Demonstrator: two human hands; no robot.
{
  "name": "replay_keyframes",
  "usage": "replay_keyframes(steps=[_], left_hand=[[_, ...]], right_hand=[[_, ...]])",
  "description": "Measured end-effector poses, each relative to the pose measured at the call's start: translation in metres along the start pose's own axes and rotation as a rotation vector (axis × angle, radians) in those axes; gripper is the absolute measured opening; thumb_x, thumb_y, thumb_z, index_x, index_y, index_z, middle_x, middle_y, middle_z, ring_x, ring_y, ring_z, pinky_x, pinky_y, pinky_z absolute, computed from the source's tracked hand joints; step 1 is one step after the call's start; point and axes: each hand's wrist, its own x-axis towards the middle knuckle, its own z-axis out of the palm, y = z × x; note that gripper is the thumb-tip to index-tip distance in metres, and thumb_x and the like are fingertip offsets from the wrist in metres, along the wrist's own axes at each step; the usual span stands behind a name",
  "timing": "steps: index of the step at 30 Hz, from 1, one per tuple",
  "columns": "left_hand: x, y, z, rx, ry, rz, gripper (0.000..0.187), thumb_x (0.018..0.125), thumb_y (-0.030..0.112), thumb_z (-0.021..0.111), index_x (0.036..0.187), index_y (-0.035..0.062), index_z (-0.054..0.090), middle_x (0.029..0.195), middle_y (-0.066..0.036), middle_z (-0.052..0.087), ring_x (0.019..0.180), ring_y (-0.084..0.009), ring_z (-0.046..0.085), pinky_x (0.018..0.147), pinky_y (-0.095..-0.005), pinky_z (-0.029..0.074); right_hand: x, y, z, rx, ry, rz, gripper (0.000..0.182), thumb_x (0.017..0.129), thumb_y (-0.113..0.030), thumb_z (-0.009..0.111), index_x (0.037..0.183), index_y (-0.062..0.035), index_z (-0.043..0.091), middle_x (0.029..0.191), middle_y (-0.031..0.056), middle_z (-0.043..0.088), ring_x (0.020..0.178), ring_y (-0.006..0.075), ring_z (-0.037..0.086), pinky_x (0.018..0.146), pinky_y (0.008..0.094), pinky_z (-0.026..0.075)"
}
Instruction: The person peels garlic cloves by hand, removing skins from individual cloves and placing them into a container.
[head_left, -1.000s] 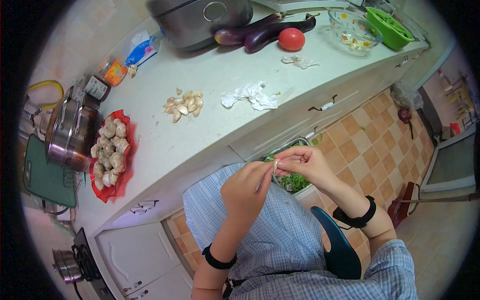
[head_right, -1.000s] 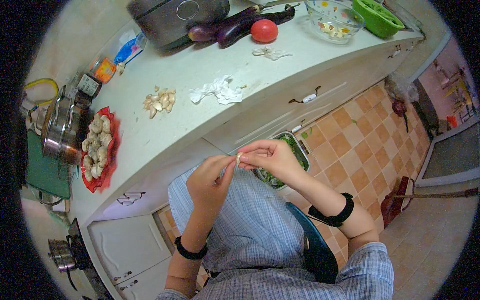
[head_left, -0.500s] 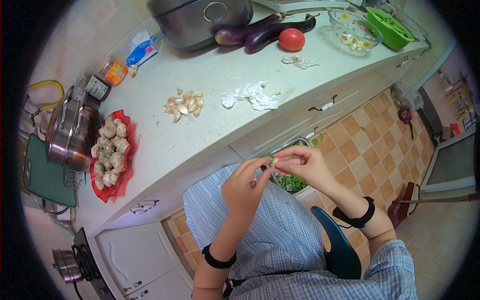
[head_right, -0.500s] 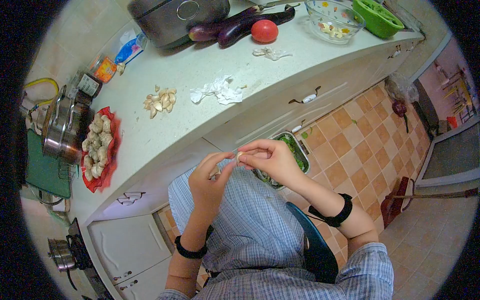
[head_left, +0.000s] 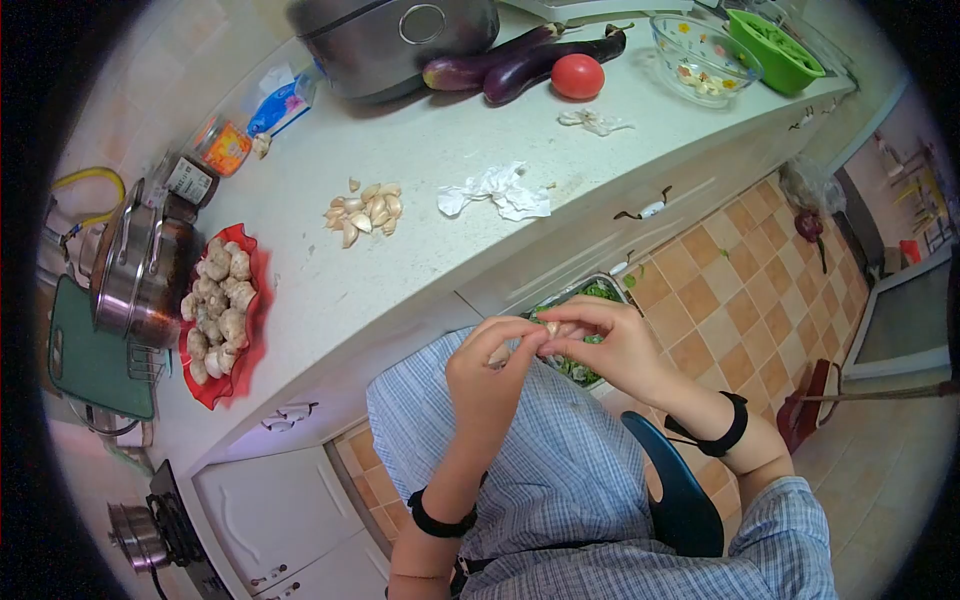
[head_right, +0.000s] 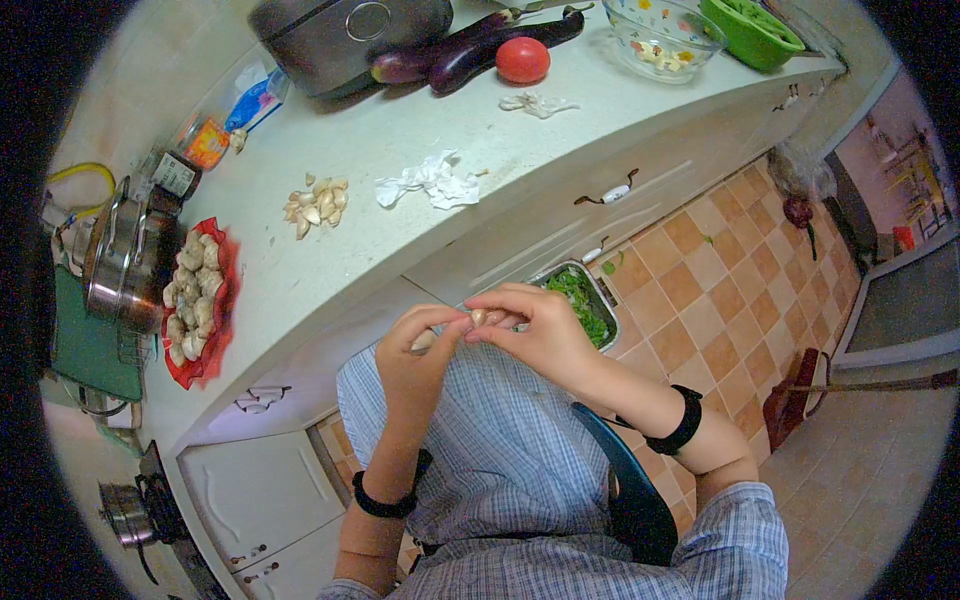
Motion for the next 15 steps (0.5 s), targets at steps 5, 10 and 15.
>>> replay_keyframes(steps=[5,10,15], left_hand=[[0.003,-0.003,0.0,-0.015,-0.001,-0.062,0.008,0.074,0.005,0.061,0.08,0.0019,0.063,0.079,-0.007,0.061,0.073,-0.0132,0.058,0.063,-0.0222,0.045],[0.002,-0.009,-0.001,0.043,-0.122,-0.013,0.013,0.068,0.007,0.067,0.08,0.0019,0.063,0.082,-0.007,0.061,0.076,-0.0145,0.058,0.064,-0.0232,0.044],[0.003,-0.009,-0.001,-0.036,-0.136,-0.01,0.015,0.064,0.005,0.07,0.077,0.0017,0.063,0.079,-0.006,0.06,0.076,-0.0147,0.057,0.066,-0.024,0.043]], right_hand=[[0.0,0.005,-0.002,-0.003,-0.008,0.001,0.027,0.072,0.0,0.062,0.099,0.0032,0.057,0.085,0.01,0.061,0.078,0.012,0.06,0.066,0.0209,0.048],[-0.001,0.006,-0.003,0.107,0.028,0.045,0.033,0.071,0.001,0.063,0.102,0.0011,0.051,0.081,0.0066,0.062,0.076,0.0111,0.06,0.067,0.0228,0.048],[-0.005,0.0,-0.002,-0.123,0.031,-0.067,0.027,0.071,0.002,0.062,0.095,0.0004,0.05,0.08,0.0078,0.062,0.076,0.0118,0.06,0.068,0.0235,0.047]])
